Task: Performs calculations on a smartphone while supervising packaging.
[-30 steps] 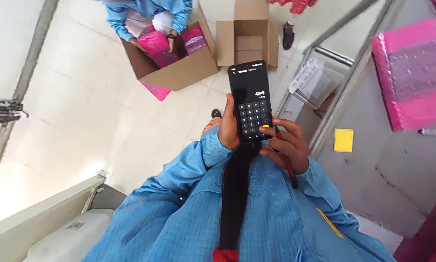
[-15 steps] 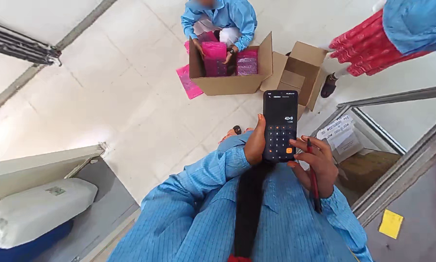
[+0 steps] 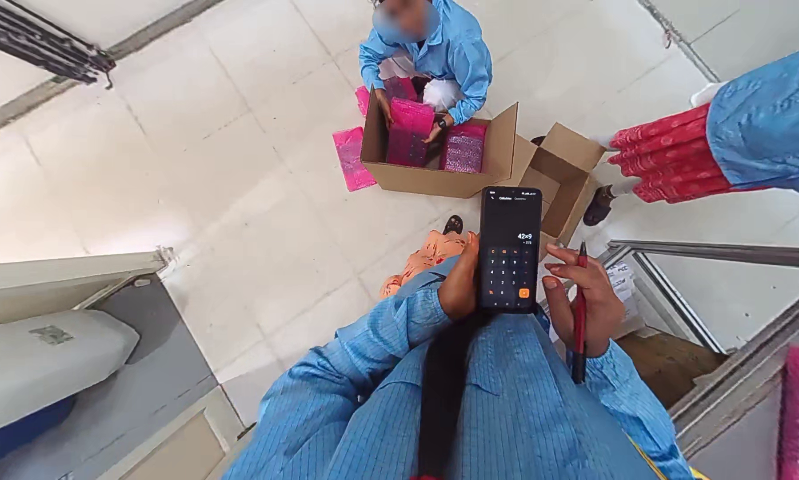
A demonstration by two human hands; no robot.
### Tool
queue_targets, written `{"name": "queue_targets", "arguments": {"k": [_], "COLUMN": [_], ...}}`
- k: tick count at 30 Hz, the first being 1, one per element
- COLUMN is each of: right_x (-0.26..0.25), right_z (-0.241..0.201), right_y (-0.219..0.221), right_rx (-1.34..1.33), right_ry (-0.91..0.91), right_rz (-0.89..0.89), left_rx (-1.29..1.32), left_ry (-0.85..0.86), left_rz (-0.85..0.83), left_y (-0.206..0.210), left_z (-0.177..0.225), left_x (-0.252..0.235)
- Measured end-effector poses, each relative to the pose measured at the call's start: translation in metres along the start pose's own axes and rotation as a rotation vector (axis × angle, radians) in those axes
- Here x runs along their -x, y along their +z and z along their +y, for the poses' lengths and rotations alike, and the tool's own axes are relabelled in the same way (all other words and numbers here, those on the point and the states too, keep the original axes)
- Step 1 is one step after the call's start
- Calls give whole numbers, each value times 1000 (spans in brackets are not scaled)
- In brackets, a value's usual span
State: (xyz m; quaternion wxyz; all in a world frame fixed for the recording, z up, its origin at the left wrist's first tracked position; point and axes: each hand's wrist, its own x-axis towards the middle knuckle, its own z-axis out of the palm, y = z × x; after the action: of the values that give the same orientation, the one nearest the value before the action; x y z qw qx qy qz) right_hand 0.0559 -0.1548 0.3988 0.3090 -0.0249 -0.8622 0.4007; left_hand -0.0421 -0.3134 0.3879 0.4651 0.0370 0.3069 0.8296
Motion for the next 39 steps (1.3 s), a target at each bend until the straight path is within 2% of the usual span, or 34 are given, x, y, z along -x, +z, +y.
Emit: {"name": "queue_targets", "arguments": {"k": [7, 9, 13, 17, 21, 27, 33, 37, 39], "right_x": [-81, -100, -130, -146, -152, -161, -163, -163, -162], "right_z": [49, 60, 81, 95, 95, 89, 76, 67, 59], "right_y": [15, 20, 28, 39, 49, 58, 73, 84, 92], "right_rx": [-185, -215, -369, -770, -1054, -1084, -1066, -1201, -1269], "right_ry": [37, 97, 400, 736, 922, 885, 833, 836, 885], "right_rz": [63, 94, 42, -117, -211, -209, -217, -230, -195], "left_rx": [28, 58, 88, 113, 65, -27, -219, -525, -727], "left_ry": [207, 238, 271, 261, 237, 226, 237, 210, 159], "left_rz": [-57, -73, -83, -84, -115, -60, -99, -8, -18], "left_y": [-10, -12, -17, -23, -25, -27, -39, -44, -50], "left_z": [25, 28, 33, 35, 42, 58, 87, 110, 129], "left_x": [-62, -80, -105, -117, -127, -135, -129, -118, -108]}}
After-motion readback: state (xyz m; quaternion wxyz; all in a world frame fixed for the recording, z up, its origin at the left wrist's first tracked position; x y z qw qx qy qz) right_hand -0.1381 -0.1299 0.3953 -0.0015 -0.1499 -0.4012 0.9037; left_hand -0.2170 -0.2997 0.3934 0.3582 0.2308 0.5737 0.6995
